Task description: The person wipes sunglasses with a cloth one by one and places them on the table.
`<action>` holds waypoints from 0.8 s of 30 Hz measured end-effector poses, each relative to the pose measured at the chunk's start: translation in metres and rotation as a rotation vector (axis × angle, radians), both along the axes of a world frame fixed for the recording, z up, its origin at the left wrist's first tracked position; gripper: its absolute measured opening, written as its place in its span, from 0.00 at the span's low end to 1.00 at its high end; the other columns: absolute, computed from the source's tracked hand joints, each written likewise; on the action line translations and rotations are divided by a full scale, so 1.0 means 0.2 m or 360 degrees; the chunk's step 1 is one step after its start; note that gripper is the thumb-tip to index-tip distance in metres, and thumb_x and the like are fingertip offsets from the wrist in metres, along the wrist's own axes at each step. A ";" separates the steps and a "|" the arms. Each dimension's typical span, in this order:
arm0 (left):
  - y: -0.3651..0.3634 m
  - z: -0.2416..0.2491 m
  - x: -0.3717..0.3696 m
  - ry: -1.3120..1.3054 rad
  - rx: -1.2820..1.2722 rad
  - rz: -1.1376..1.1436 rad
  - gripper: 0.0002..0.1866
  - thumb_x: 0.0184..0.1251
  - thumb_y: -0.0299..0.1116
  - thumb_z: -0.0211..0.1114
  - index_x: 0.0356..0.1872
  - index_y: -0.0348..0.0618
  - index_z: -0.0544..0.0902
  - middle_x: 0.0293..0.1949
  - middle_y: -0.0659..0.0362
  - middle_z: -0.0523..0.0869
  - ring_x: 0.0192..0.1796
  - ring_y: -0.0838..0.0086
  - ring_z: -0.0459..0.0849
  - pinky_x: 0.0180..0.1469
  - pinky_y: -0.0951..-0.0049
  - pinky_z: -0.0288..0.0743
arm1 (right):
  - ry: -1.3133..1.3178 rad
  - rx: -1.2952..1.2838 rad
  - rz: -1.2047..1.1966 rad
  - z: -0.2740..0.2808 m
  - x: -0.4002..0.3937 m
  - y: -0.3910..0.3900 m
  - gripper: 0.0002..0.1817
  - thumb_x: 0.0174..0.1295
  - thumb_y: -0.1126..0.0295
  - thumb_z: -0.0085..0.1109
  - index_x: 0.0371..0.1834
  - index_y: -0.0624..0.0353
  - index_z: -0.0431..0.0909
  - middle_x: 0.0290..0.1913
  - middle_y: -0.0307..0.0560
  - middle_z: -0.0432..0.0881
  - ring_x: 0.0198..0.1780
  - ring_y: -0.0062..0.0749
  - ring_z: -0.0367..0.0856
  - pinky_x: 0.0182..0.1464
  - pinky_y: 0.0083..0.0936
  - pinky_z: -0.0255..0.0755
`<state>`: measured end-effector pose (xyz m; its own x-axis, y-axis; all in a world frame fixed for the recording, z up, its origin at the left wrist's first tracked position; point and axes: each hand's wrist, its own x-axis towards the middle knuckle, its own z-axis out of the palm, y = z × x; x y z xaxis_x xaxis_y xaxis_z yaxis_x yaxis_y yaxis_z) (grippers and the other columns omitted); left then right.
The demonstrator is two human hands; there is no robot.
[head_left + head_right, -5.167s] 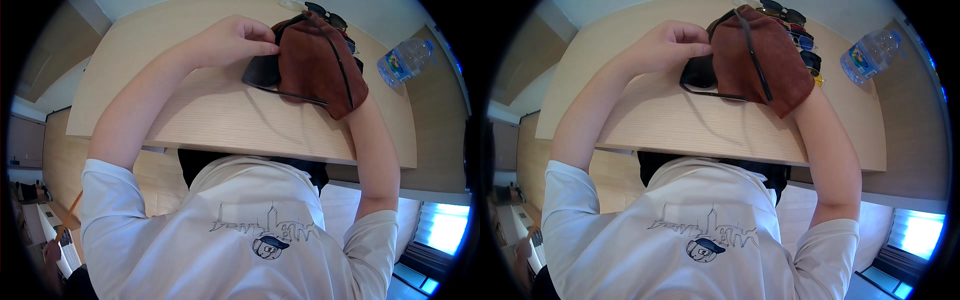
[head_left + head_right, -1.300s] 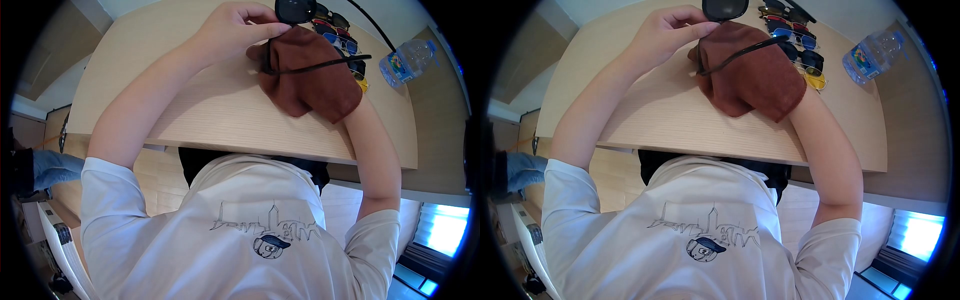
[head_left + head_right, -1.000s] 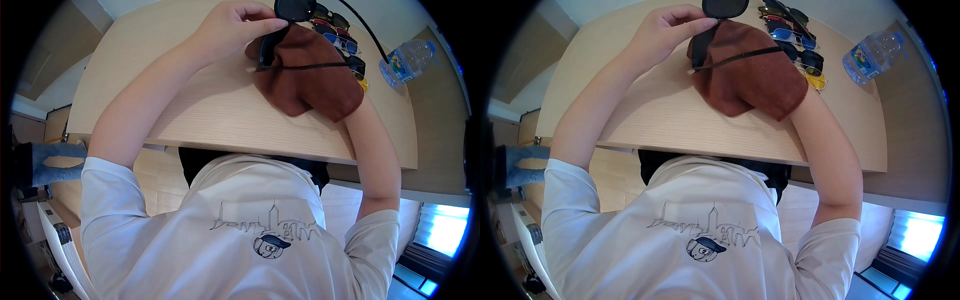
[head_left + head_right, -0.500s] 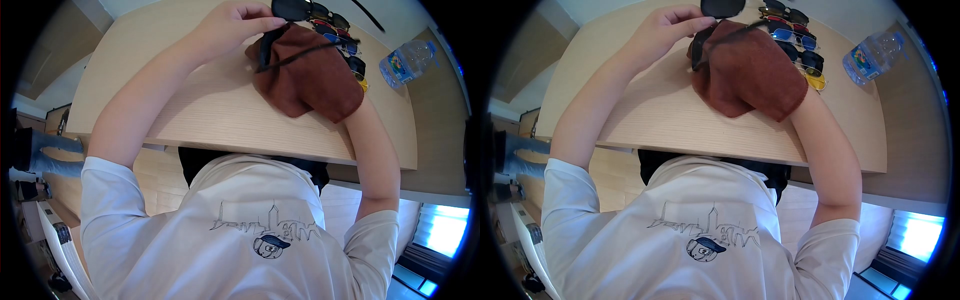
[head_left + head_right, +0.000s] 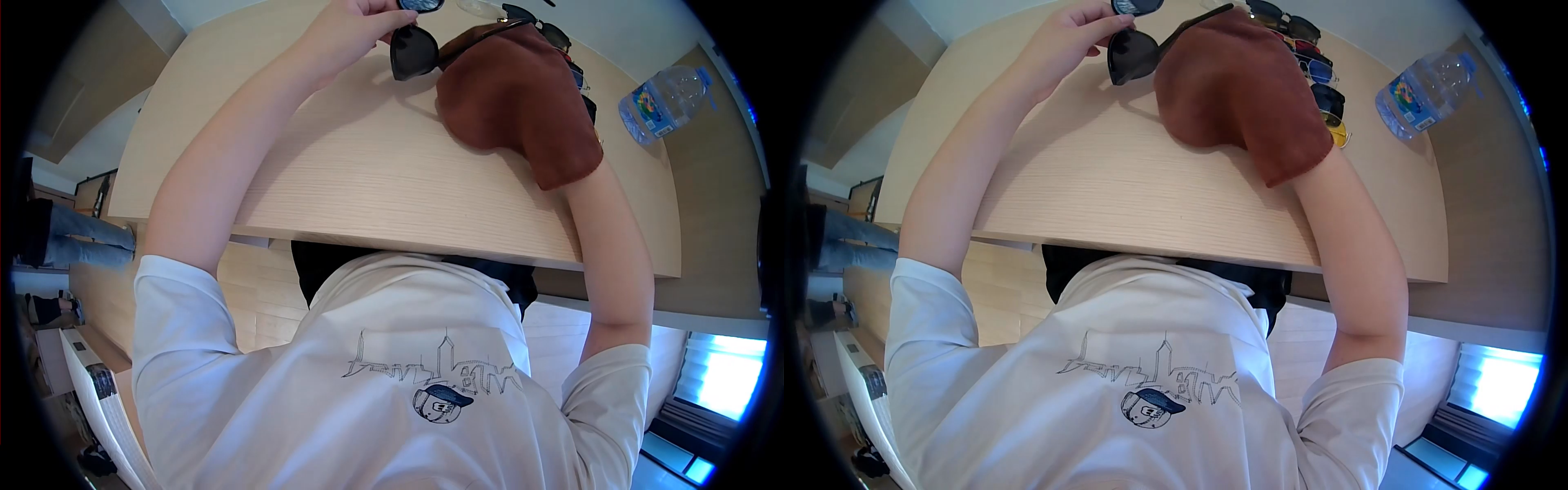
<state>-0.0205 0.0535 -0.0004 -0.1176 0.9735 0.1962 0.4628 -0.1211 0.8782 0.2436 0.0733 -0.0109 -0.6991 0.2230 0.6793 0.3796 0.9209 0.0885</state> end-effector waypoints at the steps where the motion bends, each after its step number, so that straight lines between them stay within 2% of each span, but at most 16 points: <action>1: 0.01 -0.01 -0.01 0.0000 0.0001 0.0000 0.11 0.79 0.42 0.68 0.43 0.48 0.90 0.38 0.66 0.92 0.41 0.79 0.86 0.48 0.70 0.75 | 0.0059 -0.0126 0.0043 -0.02 -0.01 0.03 0.12 0.54 0.66 0.75 0.42 0.54 0.92 0.43 0.46 0.92 0.48 0.43 0.89 0.54 0.32 0.82; 4: 0.04 -0.04 -0.04 0.0141 -0.0035 -0.0028 0.11 0.78 0.42 0.69 0.43 0.47 0.90 0.37 0.65 0.92 0.40 0.78 0.86 0.47 0.70 0.75 | 0.0234 -0.0501 0.0170 -0.05 -0.04 0.10 0.11 0.54 0.66 0.72 0.40 0.55 0.93 0.40 0.46 0.92 0.46 0.47 0.89 0.54 0.36 0.82; 5: 0.06 -0.05 -0.05 0.0122 -0.0072 -0.0057 0.11 0.78 0.43 0.69 0.44 0.47 0.91 0.37 0.65 0.92 0.40 0.77 0.87 0.48 0.70 0.75 | 0.0234 -0.0500 0.0170 0.05 -0.05 -0.01 0.11 0.54 0.66 0.72 0.40 0.55 0.93 0.40 0.46 0.92 0.46 0.47 0.89 0.54 0.36 0.82; 6: 0.06 -0.06 -0.06 0.0104 -0.0109 -0.0086 0.11 0.78 0.43 0.69 0.45 0.47 0.91 0.38 0.64 0.93 0.41 0.77 0.87 0.48 0.69 0.75 | 0.0197 -0.0661 0.0011 0.24 -0.08 -0.21 0.04 0.61 0.70 0.68 0.34 0.56 0.91 0.37 0.50 0.90 0.40 0.42 0.88 0.49 0.32 0.82; 7: 0.04 -0.04 -0.04 0.0104 -0.0108 -0.0085 0.11 0.78 0.43 0.69 0.45 0.47 0.91 0.38 0.64 0.93 0.41 0.77 0.87 0.48 0.69 0.75 | 0.0159 -0.0822 -0.0149 0.35 -0.10 -0.32 0.09 0.67 0.74 0.65 0.27 0.57 0.88 0.35 0.54 0.89 0.35 0.37 0.86 0.43 0.28 0.81; 8: -0.02 -0.01 -0.01 0.0128 -0.0126 -0.0072 0.11 0.80 0.44 0.68 0.45 0.48 0.91 0.39 0.67 0.91 0.44 0.81 0.85 0.51 0.71 0.75 | 0.0159 -0.0821 -0.0149 0.33 -0.09 -0.30 0.09 0.67 0.74 0.65 0.27 0.57 0.88 0.35 0.54 0.89 0.35 0.37 0.86 0.43 0.28 0.81; 9: -0.05 0.01 0.01 0.0152 -0.0145 -0.0060 0.12 0.81 0.44 0.68 0.45 0.48 0.90 0.40 0.69 0.90 0.47 0.84 0.83 0.55 0.73 0.74 | 0.0163 -0.0752 0.0032 0.29 -0.07 -0.23 0.05 0.69 0.74 0.63 0.37 0.59 0.89 0.38 0.52 0.89 0.38 0.35 0.87 0.45 0.25 0.80; 10: -0.05 0.01 0.01 0.0152 -0.0145 -0.0060 0.12 0.81 0.44 0.68 0.45 0.48 0.90 0.40 0.69 0.90 0.47 0.84 0.83 0.55 0.73 0.74 | 0.0168 -0.0682 0.0211 0.24 -0.05 -0.18 0.09 0.72 0.73 0.61 0.47 0.62 0.89 0.41 0.50 0.89 0.42 0.32 0.88 0.48 0.22 0.80; 11: -0.05 0.00 0.01 0.0187 -0.0138 -0.0121 0.12 0.81 0.45 0.66 0.43 0.50 0.90 0.40 0.70 0.90 0.47 0.85 0.82 0.55 0.73 0.72 | 0.0168 -0.0682 0.0211 0.20 -0.03 -0.14 0.09 0.72 0.73 0.61 0.47 0.62 0.89 0.41 0.50 0.89 0.42 0.32 0.88 0.48 0.22 0.80; 13: -0.05 -0.01 0.02 0.0222 -0.0130 -0.0183 0.12 0.82 0.46 0.65 0.42 0.51 0.89 0.40 0.71 0.89 0.47 0.85 0.82 0.55 0.73 0.71 | 0.0085 -0.0265 0.0080 0.09 0.00 -0.07 0.12 0.67 0.70 0.66 0.51 0.61 0.88 0.45 0.50 0.89 0.43 0.36 0.88 0.49 0.28 0.81; 15: -0.08 0.01 0.05 0.0346 -0.0137 -0.0410 0.13 0.80 0.43 0.69 0.52 0.45 0.91 0.41 0.64 0.91 0.45 0.81 0.84 0.55 0.71 0.77 | 0.0002 0.0152 -0.0050 -0.01 0.01 -0.01 0.19 0.62 0.67 0.71 0.55 0.61 0.87 0.49 0.51 0.89 0.44 0.41 0.89 0.50 0.33 0.82; 16: -0.09 0.02 0.07 0.0346 -0.0135 -0.0410 0.13 0.80 0.43 0.69 0.52 0.45 0.91 0.41 0.64 0.91 0.45 0.81 0.84 0.55 0.71 0.77 | -0.0040 0.0361 -0.0115 -0.03 0.01 0.03 0.22 0.59 0.66 0.74 0.56 0.60 0.86 0.50 0.52 0.89 0.44 0.43 0.89 0.51 0.36 0.83; 17: -0.11 0.02 0.08 0.0359 -0.0112 -0.0501 0.13 0.80 0.42 0.69 0.51 0.45 0.91 0.42 0.64 0.92 0.46 0.81 0.84 0.56 0.71 0.77 | -0.0040 0.0362 -0.0115 -0.05 0.01 0.07 0.22 0.59 0.66 0.74 0.56 0.60 0.86 0.50 0.52 0.89 0.44 0.43 0.89 0.51 0.36 0.83; 19: -0.14 0.03 0.11 0.0374 -0.0086 -0.0593 0.13 0.80 0.42 0.68 0.51 0.45 0.90 0.43 0.64 0.92 0.47 0.81 0.85 0.57 0.71 0.77 | -0.0175 0.0584 -0.0299 -0.05 -0.01 0.14 0.21 0.68 0.65 0.67 0.61 0.62 0.82 0.53 0.56 0.86 0.42 0.39 0.89 0.43 0.33 0.83; 22: -0.17 0.04 0.12 0.0389 -0.0070 -0.0679 0.13 0.81 0.41 0.67 0.52 0.44 0.90 0.45 0.64 0.93 0.50 0.80 0.86 0.61 0.71 0.77 | 0.0093 0.0041 -0.0142 -0.06 -0.02 0.11 0.21 0.73 0.68 0.59 0.66 0.63 0.76 0.54 0.53 0.84 0.47 0.33 0.86 0.49 0.28 0.81; 24: -0.18 0.04 0.12 0.0443 -0.0107 -0.0718 0.13 0.82 0.40 0.65 0.55 0.44 0.89 0.48 0.63 0.93 0.53 0.78 0.87 0.64 0.70 0.76 | 0.0662 -0.1484 0.0708 -0.08 0.00 0.07 0.21 0.77 0.70 0.54 0.70 0.64 0.72 0.55 0.51 0.82 0.50 0.30 0.84 0.53 0.24 0.79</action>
<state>0.0030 0.0179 0.0070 0.3632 0.9268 0.0956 0.5943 -0.3095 0.7423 0.2446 0.0882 -0.0260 -0.6006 0.5540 0.5765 -0.1617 0.6219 -0.7662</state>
